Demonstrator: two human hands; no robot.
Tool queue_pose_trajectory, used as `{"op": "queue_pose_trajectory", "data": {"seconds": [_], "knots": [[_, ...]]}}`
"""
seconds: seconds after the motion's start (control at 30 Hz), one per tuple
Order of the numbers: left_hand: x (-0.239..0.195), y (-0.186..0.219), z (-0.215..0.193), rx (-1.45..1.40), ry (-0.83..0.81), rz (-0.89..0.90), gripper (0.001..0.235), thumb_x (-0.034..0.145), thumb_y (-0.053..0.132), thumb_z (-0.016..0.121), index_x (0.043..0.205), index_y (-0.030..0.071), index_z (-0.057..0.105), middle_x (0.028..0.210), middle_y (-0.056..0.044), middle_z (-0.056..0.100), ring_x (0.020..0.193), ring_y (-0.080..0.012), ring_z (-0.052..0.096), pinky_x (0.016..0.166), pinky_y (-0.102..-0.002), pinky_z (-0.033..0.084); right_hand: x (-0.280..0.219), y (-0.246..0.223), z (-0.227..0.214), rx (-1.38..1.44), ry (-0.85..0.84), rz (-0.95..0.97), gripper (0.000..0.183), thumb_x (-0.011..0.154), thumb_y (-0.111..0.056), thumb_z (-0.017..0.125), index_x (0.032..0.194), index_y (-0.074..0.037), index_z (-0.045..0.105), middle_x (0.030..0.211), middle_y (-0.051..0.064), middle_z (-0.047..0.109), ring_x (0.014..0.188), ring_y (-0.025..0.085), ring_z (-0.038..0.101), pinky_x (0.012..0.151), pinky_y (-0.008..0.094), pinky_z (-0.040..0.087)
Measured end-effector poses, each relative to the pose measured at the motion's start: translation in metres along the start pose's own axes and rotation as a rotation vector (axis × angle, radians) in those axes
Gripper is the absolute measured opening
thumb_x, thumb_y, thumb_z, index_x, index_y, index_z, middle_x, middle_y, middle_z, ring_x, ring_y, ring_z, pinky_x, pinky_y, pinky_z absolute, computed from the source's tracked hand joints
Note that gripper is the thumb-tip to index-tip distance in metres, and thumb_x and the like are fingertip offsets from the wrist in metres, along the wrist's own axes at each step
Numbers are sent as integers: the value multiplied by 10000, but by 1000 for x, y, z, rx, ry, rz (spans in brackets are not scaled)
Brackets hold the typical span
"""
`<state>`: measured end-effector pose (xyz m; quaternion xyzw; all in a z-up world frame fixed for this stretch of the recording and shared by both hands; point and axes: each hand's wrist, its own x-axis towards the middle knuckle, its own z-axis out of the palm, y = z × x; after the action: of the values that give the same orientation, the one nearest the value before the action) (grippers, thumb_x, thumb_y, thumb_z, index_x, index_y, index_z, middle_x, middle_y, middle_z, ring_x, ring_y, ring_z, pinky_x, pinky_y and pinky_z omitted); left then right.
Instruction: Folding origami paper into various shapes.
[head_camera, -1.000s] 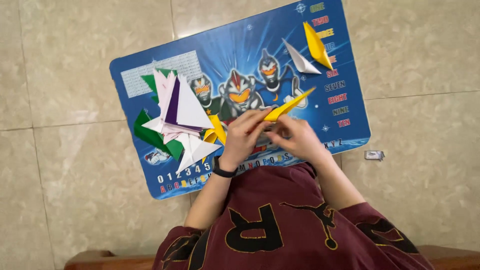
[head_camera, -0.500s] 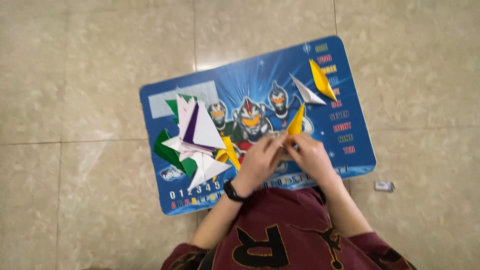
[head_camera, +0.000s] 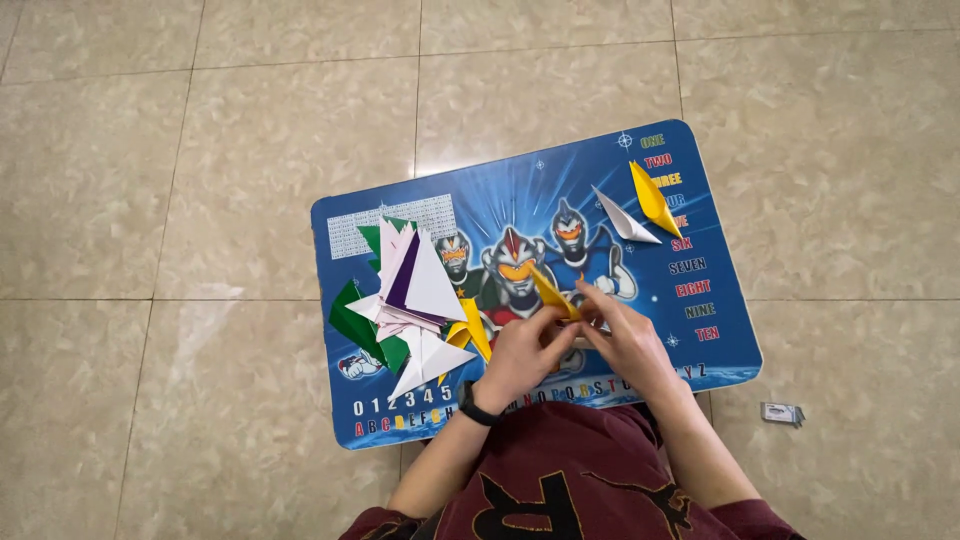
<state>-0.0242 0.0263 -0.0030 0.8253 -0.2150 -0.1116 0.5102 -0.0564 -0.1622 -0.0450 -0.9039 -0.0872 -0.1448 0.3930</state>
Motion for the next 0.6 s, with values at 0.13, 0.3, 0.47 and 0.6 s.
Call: {"op": "queue_pose_trajectory", "data": {"seconds": [0.13, 0.3, 0.47, 0.6], "knots": [[1, -3, 2, -29, 16, -66, 239, 981, 320, 697, 996, 81, 710, 630, -115, 709, 646, -357, 718, 584, -401, 549, 13, -1, -13, -24, 11, -125, 540, 877, -111, 775, 1393, -129, 618, 967, 22, 770, 820, 206, 733, 775, 318, 594], [3, -2, -4, -102, 136, -75, 281, 984, 300, 697, 783, 103, 702, 552, -99, 667, 573, -304, 691, 562, -332, 517, 33, 43, -51, -44, 102, 34, 455, 860, -51, 797, 1299, -62, 680, 1184, 134, 709, 1117, 348, 657, 967, 429, 524], [0, -3, -8, -126, 172, -75, 260, 967, 268, 719, 749, 128, 717, 517, -47, 670, 542, -242, 687, 568, -301, 535, 43, 74, -67, -184, 288, 192, 240, 1086, -137, 716, 1274, 11, 704, 1181, 189, 648, 1082, 363, 628, 905, 412, 523], [1, -5, -11, -141, 161, -90, 266, 988, 257, 685, 763, 118, 712, 536, -47, 693, 559, -250, 693, 605, -331, 554, 39, 98, -62, -200, 279, 233, 316, 1129, -250, 661, 1280, 25, 699, 1190, 237, 606, 1085, 444, 613, 899, 490, 531]]}}
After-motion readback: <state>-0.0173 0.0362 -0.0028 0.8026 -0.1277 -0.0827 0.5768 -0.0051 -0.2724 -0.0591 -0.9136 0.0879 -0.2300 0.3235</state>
